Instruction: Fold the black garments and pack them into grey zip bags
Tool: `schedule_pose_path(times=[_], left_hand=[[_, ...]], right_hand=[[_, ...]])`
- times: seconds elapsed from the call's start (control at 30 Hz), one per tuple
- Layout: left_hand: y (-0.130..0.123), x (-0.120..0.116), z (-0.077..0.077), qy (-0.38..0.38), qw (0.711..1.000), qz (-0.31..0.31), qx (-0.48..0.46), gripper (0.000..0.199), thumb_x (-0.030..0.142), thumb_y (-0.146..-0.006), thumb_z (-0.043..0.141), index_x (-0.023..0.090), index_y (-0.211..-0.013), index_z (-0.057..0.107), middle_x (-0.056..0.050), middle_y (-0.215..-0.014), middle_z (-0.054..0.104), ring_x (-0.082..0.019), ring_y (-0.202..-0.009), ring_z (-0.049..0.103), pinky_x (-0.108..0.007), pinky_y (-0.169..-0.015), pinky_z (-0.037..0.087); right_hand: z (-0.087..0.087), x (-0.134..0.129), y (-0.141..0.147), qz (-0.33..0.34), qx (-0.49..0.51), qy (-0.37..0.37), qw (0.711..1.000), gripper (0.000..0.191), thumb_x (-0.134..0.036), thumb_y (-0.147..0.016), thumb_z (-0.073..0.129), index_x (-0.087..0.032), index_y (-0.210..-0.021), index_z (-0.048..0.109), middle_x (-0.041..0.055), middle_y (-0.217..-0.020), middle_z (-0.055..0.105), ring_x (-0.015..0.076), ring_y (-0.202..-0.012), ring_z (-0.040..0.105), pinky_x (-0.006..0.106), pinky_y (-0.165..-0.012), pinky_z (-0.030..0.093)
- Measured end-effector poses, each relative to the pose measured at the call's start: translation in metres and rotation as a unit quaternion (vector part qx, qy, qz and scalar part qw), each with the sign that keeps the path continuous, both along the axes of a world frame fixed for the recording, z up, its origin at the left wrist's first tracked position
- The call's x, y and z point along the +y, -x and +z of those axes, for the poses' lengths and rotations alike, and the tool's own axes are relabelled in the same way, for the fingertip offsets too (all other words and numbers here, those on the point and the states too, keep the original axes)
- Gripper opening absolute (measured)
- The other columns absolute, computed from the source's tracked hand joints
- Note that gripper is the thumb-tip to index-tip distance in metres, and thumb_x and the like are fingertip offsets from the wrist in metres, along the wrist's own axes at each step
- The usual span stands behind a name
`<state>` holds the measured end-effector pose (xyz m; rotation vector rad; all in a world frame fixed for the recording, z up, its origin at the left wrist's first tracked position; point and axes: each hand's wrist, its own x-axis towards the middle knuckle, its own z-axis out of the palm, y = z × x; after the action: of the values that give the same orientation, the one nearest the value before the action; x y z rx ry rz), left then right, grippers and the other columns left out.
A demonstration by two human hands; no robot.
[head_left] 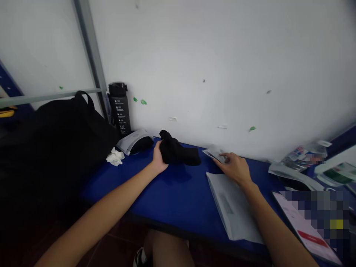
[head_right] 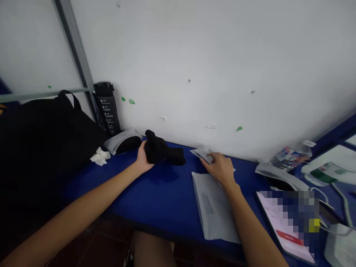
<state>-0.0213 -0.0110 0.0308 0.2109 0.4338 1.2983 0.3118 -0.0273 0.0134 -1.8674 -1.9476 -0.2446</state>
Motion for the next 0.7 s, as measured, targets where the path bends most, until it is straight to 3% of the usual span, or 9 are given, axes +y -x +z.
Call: schedule_pose_path(times=[0.13, 0.27, 0.4, 0.57, 0.7], left_hand=[[-0.004, -0.002, 0.001, 0.006, 0.999, -0.015, 0.031, 0.029, 0.038, -0.096, 0.056, 0.017, -0.089, 0.073, -0.006, -0.075, 0.075, -0.022, -0.068, 0.074, -0.033, -0.071, 0.061], [-0.005, -0.004, 0.003, 0.006, 0.999, -0.014, 0.029, 0.025, 0.037, -0.095, 0.059, 0.017, -0.086, 0.072, -0.005, -0.074, 0.075, -0.021, -0.066, 0.073, -0.031, -0.069, 0.06], [-0.006, -0.005, 0.005, 0.018, 0.999, -0.003, 0.035, 0.026, 0.035, -0.096, 0.056, 0.017, -0.084, 0.07, -0.005, -0.072, 0.074, -0.02, -0.062, 0.072, -0.03, -0.063, 0.058], [-0.006, -0.005, 0.005, 0.011, 0.999, 0.002, 0.036, 0.026, 0.035, -0.096, 0.056, 0.017, -0.086, 0.071, -0.005, -0.075, 0.075, -0.021, -0.065, 0.073, -0.03, -0.066, 0.058], [-0.004, -0.001, -0.001, 0.007, 0.999, -0.007, 0.031, 0.022, 0.036, -0.092, 0.061, 0.018, -0.09, 0.073, -0.003, -0.074, 0.075, -0.021, -0.068, 0.073, -0.031, -0.071, 0.06]], right_hand=[[-0.002, -0.002, -0.009, 0.024, 0.019, 0.036, 0.999, 0.056, -0.067, -0.099, 0.052, -0.026, -0.128, 0.077, 0.0148, -0.141, 0.063, 0.0398, -0.131, 0.058, 0.056, -0.108, 0.045], [-0.01, -0.003, -0.017, 0.001, -0.03, 0.106, 0.994, 0.061, -0.063, -0.1, 0.053, -0.037, -0.155, 0.055, 0.013, -0.168, 0.038, 0.0462, -0.146, 0.044, 0.064, -0.113, 0.04], [-0.011, -0.004, -0.013, -0.026, -0.065, 0.117, 0.991, 0.065, -0.059, -0.098, 0.054, -0.04, -0.16, 0.046, 0.0123, -0.166, 0.041, 0.0463, -0.137, 0.052, 0.066, -0.109, 0.043], [-0.005, -0.006, 0.007, -0.091, -0.024, 0.008, 0.996, 0.059, -0.056, -0.096, 0.056, -0.021, -0.143, 0.061, 0.0195, -0.141, 0.059, 0.0407, -0.117, 0.063, 0.054, -0.096, 0.052], [-0.007, -0.007, 0.017, -0.087, -0.024, -0.011, 0.996, 0.052, -0.057, -0.098, 0.05, -0.02, -0.128, 0.07, 0.0176, -0.139, 0.062, 0.0397, -0.116, 0.063, 0.054, -0.098, 0.05]])
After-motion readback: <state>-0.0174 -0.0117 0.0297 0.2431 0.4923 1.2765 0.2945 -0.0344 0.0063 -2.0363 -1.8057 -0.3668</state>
